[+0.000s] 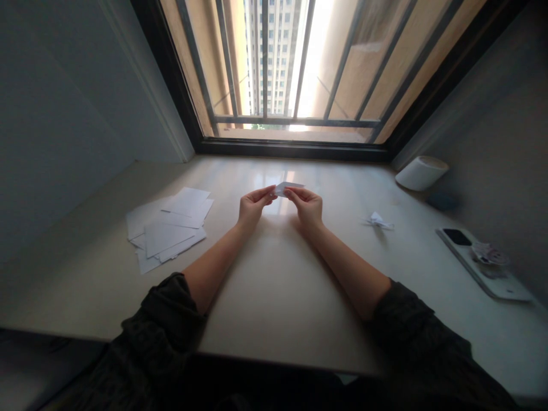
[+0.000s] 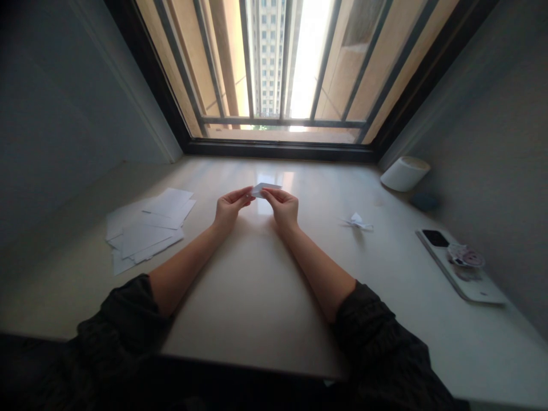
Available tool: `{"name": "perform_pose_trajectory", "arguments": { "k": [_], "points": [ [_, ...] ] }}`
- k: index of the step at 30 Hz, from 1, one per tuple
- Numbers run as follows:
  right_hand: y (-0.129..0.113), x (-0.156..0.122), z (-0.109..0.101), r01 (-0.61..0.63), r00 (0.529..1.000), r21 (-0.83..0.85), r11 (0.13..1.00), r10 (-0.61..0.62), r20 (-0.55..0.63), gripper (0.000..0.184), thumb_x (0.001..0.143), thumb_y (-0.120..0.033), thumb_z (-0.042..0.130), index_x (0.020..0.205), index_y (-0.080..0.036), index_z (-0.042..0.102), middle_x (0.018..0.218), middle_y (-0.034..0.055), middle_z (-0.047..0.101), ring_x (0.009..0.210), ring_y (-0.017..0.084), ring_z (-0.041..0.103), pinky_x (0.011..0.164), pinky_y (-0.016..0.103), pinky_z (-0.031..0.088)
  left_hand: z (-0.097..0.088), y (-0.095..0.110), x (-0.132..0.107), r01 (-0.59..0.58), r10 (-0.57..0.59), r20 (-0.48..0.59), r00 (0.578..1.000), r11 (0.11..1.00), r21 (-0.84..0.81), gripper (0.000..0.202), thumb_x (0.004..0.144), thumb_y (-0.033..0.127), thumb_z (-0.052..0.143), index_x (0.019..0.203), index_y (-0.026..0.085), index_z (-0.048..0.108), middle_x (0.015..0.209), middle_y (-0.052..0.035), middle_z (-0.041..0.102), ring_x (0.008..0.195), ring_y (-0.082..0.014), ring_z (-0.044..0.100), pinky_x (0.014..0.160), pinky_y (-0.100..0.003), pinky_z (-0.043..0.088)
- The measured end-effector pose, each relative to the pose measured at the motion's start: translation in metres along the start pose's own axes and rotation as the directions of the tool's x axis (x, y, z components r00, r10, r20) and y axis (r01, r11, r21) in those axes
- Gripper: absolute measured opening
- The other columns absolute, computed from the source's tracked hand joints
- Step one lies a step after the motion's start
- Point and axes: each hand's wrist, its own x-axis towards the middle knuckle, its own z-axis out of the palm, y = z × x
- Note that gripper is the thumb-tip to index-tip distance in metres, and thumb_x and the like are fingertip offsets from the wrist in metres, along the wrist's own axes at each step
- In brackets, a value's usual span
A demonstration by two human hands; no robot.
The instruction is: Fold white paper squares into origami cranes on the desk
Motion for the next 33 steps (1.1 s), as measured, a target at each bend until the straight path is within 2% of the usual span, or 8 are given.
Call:
{"name": "perform_pose_trajectory", "arguments": {
  "k": [4, 18, 24, 33],
  "points": [
    [-0.0015, -0.0001, -0.0006, 0.001, 1.000, -0.007, 1.000, -0.001, 0.005, 0.029, 0.058, -0.040, 0.081, 0.078, -0.019, 0.075, 0.082, 0.0050, 0.075, 0.081, 0.021, 0.070, 0.084, 0.039, 0.055, -0.0004, 0.0008, -0.0002, 0.034, -0.034, 0.006, 0.999, 0.999, -0.022, 0.037, 0.063, 0.035, 0.080, 0.095, 0.020, 0.075, 0.093, -0.0084, 0.074, 0.083, -0.0191, 0.069, 0.082, -0.034, 0.049],
    [-0.0022, -0.0009, 0.0006, 0.011, 1.000, -0.005, 1.000, -0.011, -0.017, 0.030, 0.060, -0.043, 0.080, 0.078, -0.020, 0.074, 0.082, 0.0054, 0.075, 0.080, 0.020, 0.069, 0.081, 0.038, 0.055, 0.0038, 0.0012, -0.0025, -0.027, 0.027, -0.023, 0.999, 1.000, 0.003, 0.034, 0.062, 0.035, 0.079, 0.093, 0.020, 0.075, 0.092, -0.0072, 0.075, 0.081, -0.0188, 0.068, 0.081, -0.034, 0.050],
    [-0.0003, -0.0011, 0.0005, 0.012, 1.000, -0.058, 0.998, -0.013, -0.018, 0.035, 0.062, -0.049, 0.077, 0.080, -0.019, 0.074, 0.086, 0.0064, 0.074, 0.083, 0.021, 0.069, 0.082, 0.039, 0.056, 0.0044, 0.0011, -0.0032, -0.044, 0.044, -0.033, 0.998, 0.999, 0.014, 0.035, 0.063, 0.036, 0.079, 0.094, 0.020, 0.075, 0.092, -0.0081, 0.074, 0.080, -0.0195, 0.069, 0.080, -0.035, 0.051],
    [-0.0031, -0.0033, 0.0016, 0.022, 1.000, -0.021, 1.000, -0.023, -0.015, 0.031, 0.062, -0.044, 0.078, 0.080, -0.020, 0.074, 0.085, 0.0055, 0.075, 0.081, 0.020, 0.069, 0.082, 0.038, 0.055, 0.0061, 0.0032, -0.0046, -0.041, 0.042, -0.049, 0.998, 0.999, 0.017, 0.038, 0.064, 0.039, 0.078, 0.095, 0.018, 0.074, 0.089, -0.0080, 0.075, 0.077, -0.0183, 0.069, 0.077, -0.033, 0.050]
  ]
}}
